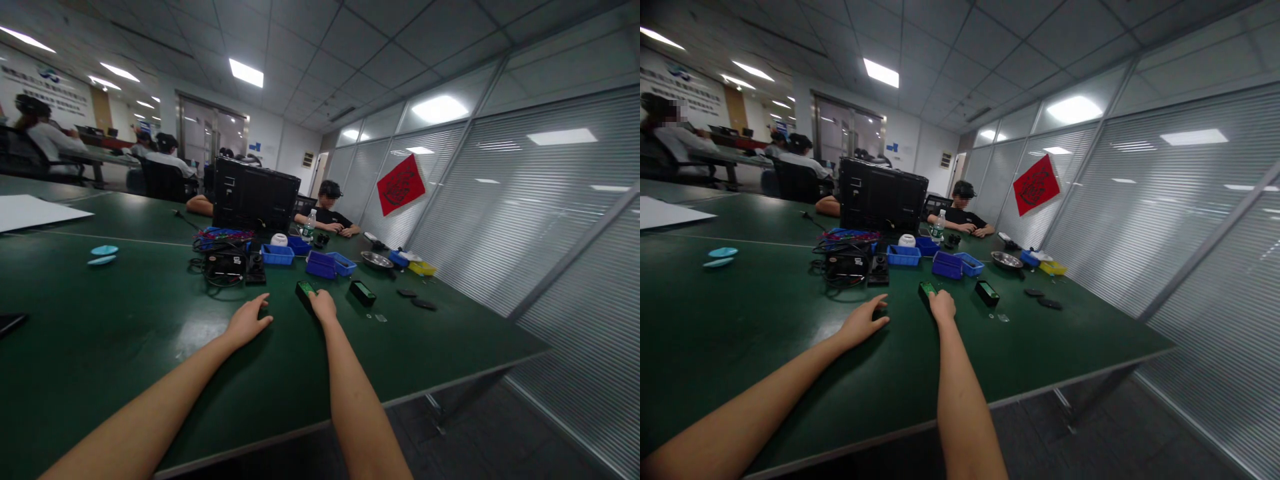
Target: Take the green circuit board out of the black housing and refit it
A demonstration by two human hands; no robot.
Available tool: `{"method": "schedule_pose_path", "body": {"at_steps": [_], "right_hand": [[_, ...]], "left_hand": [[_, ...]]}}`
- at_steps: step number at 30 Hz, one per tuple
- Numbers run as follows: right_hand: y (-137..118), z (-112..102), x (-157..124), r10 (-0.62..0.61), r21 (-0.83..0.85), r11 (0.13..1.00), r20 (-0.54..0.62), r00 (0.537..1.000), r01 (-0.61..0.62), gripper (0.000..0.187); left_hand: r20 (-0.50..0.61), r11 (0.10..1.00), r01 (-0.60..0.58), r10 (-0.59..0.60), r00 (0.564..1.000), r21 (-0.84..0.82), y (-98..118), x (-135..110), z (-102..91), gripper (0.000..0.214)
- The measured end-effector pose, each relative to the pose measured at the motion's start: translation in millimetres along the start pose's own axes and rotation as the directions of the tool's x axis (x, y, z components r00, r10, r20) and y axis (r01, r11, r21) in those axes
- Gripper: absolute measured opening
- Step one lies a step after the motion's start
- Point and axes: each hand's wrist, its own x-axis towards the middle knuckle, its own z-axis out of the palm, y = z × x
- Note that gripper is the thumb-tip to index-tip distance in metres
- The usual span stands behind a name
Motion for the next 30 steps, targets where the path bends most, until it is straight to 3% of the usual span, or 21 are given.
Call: {"method": "schedule_pose_path", "body": {"at_steps": [6, 13, 20, 26, 30], "right_hand": [[-16, 10, -11, -0.122, -0.002, 0.992, -0.123, 0.985, 0.123, 0.029], [-28, 24, -26, -0.212, -0.097, 0.974, -0.075, 0.974, 0.205, 0.035], [-30, 13, -25, -0.146, -0.047, 0.988, -0.017, 0.989, 0.145, 0.055], [-32, 10, -27, -0.087, -0.065, 0.994, 0.005, 0.996, 0.087, 0.038], [-34, 14, -29, -0.098, -0.114, 0.989, -0.045, 0.994, 0.092, 0.034]], "left_hand": [[0.014, 1.000, 0.025, -0.025, 1.000, -0.010, 3, -1, -1.9, 0.060], [0.018, 1.000, 0.027, -0.027, 0.999, -0.009, 5, -1, -2.6, 0.060], [0.027, 0.999, 0.038, -0.037, 0.999, -0.008, 6, -1, -4.2, 0.060], [0.020, 1.000, 0.029, -0.029, 0.999, -0.003, 6, -2, -3.8, 0.059], [0.025, 0.999, 0.040, -0.040, 0.999, -0.001, 7, -2, -3.6, 0.058]]}}
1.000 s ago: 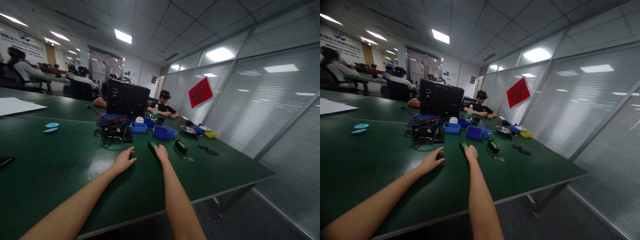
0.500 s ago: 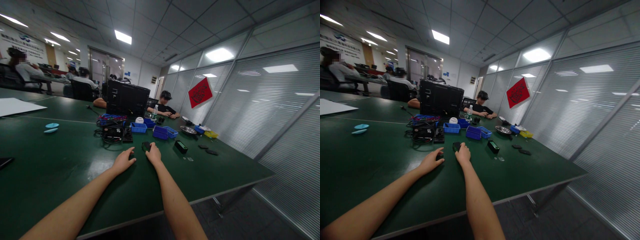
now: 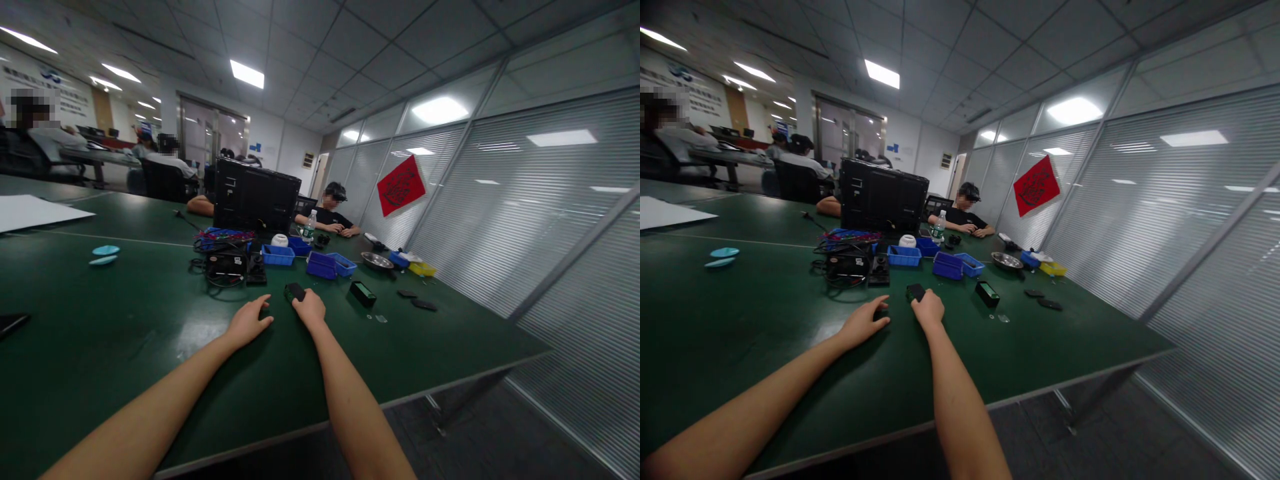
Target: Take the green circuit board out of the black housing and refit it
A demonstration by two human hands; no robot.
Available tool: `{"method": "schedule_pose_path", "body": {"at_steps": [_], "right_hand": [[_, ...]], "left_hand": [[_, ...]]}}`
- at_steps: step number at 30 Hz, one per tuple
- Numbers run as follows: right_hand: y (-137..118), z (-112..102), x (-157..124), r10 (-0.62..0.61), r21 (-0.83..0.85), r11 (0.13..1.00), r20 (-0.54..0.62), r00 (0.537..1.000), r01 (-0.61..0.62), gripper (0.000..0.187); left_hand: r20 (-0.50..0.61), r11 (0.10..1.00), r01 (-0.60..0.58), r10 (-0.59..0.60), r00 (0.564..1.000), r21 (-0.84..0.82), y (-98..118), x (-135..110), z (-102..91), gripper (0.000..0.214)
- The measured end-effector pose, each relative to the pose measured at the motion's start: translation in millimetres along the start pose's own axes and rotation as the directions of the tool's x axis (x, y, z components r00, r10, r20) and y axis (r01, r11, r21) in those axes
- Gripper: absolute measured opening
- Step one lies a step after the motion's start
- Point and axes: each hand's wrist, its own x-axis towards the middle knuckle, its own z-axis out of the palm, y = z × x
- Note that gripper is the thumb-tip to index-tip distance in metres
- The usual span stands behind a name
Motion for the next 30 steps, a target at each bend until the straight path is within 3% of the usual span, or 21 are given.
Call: {"method": "schedule_pose_path", "body": {"at_steps": [6, 13, 21, 30], "right_hand": [[-14, 11, -10, -0.203, -0.219, 0.962, -0.174, 0.964, 0.163, 0.032], [-26, 15, -24, -0.420, -0.355, 0.869, -0.161, 0.893, 0.345, 0.029], [-26, 17, -28, -0.466, -0.351, 0.851, -0.162, 0.870, 0.391, 0.036], [-27, 22, -31, -0.466, -0.390, 0.849, -0.234, 0.853, 0.357, 0.029]], "left_hand": [[-0.013, 1.000, -0.006, 0.006, 1.000, 0.013, -1, 0, 0.8, 0.058], [-0.041, 0.999, -0.030, 0.030, 0.999, 0.019, -4, 1, 3.4, 0.059], [-0.035, 0.999, -0.034, 0.035, 0.999, 0.015, -2, 1, 2.6, 0.058], [-0.069, 0.998, -0.056, 0.056, 0.996, 0.001, 0, -4, 2.3, 0.055]]}}
